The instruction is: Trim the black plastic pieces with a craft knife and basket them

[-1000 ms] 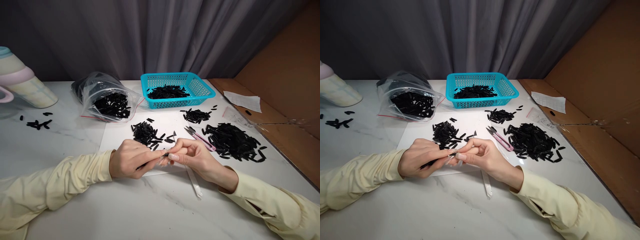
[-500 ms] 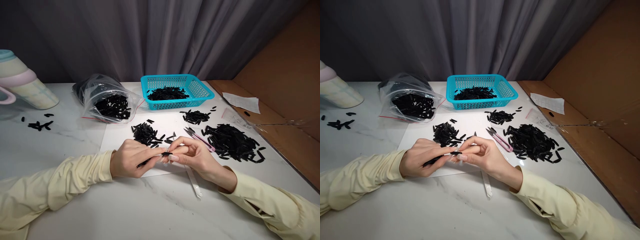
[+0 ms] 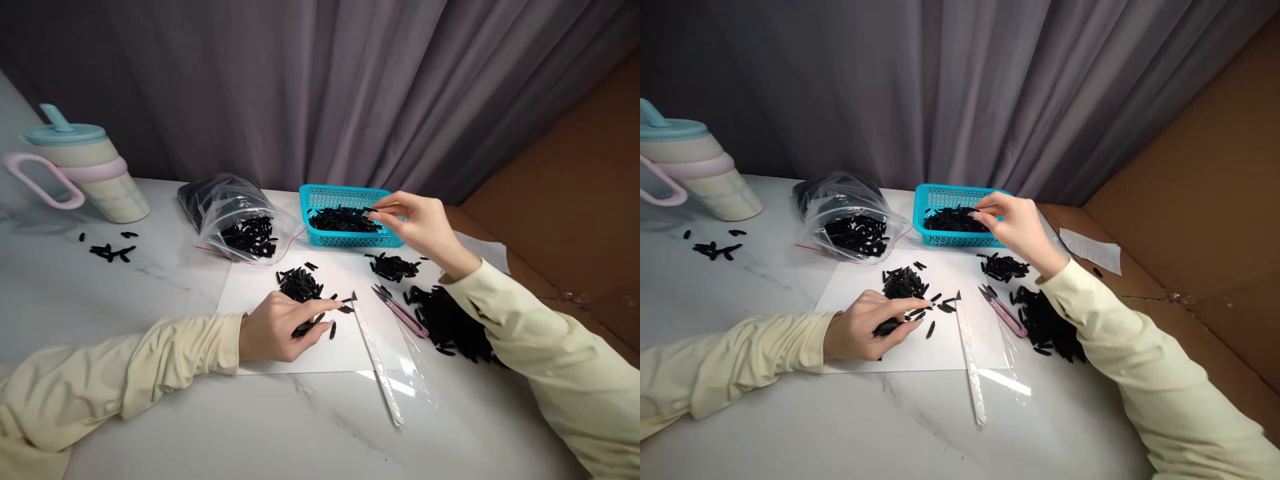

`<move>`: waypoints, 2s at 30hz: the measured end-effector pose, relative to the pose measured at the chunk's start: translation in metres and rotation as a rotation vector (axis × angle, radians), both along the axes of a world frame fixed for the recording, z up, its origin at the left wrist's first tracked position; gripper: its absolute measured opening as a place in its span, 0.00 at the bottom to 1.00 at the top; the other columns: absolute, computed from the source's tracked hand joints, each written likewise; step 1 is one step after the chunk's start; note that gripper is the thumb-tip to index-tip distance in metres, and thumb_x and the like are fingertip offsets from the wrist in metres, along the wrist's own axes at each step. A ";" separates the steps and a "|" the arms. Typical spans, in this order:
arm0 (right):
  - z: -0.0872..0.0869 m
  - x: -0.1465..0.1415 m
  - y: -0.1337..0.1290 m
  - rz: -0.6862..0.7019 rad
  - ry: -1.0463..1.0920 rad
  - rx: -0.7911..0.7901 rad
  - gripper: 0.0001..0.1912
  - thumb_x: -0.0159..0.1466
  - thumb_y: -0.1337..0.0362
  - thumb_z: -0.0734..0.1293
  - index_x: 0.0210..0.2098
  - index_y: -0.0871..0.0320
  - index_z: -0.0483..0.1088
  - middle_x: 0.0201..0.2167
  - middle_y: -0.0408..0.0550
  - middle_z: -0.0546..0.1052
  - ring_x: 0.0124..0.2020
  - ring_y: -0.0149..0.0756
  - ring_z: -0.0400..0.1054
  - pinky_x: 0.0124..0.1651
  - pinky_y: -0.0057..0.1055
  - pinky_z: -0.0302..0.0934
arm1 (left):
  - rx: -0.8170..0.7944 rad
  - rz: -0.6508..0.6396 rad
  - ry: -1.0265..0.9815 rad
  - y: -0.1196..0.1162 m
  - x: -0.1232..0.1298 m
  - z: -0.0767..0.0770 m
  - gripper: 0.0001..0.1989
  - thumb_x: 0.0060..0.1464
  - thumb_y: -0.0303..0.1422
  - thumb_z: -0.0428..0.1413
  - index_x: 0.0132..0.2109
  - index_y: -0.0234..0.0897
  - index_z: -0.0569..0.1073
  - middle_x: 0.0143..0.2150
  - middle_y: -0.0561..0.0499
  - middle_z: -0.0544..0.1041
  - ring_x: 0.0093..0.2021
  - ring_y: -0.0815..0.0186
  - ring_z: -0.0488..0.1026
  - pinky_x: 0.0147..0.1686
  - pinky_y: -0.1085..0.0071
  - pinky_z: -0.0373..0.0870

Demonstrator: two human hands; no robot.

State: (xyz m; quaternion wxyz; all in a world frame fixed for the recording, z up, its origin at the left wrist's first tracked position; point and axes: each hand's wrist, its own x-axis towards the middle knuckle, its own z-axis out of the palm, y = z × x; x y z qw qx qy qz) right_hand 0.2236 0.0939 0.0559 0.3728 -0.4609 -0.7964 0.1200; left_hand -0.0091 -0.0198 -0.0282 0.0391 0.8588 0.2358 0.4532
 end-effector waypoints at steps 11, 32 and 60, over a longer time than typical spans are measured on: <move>0.008 -0.048 -0.111 0.361 -0.363 0.343 0.10 0.62 0.73 0.59 0.33 0.57 0.70 0.26 0.50 0.74 0.30 0.38 0.66 0.33 0.35 0.60 | -0.205 0.004 0.018 0.003 0.000 -0.001 0.23 0.56 0.31 0.48 0.58 0.32 0.56 0.19 0.60 0.71 0.16 0.72 0.66 0.20 0.78 0.63; -0.018 -0.041 -0.119 0.383 0.252 -0.585 0.07 0.60 0.63 0.66 0.36 0.58 0.72 0.34 0.49 0.73 0.32 0.33 0.70 0.32 0.28 0.66 | -0.206 0.015 0.040 0.003 0.001 0.000 0.21 0.57 0.31 0.48 0.57 0.32 0.58 0.22 0.58 0.73 0.16 0.73 0.66 0.18 0.78 0.60; -0.066 -0.031 -0.143 0.256 0.356 -0.315 0.13 0.60 0.68 0.65 0.45 0.59 0.74 0.19 0.43 0.73 0.18 0.27 0.64 0.24 0.24 0.62 | -0.678 -0.091 -0.063 -0.011 0.005 0.021 0.07 0.53 0.27 0.53 0.39 0.32 0.75 0.19 0.58 0.68 0.19 0.76 0.62 0.19 0.82 0.60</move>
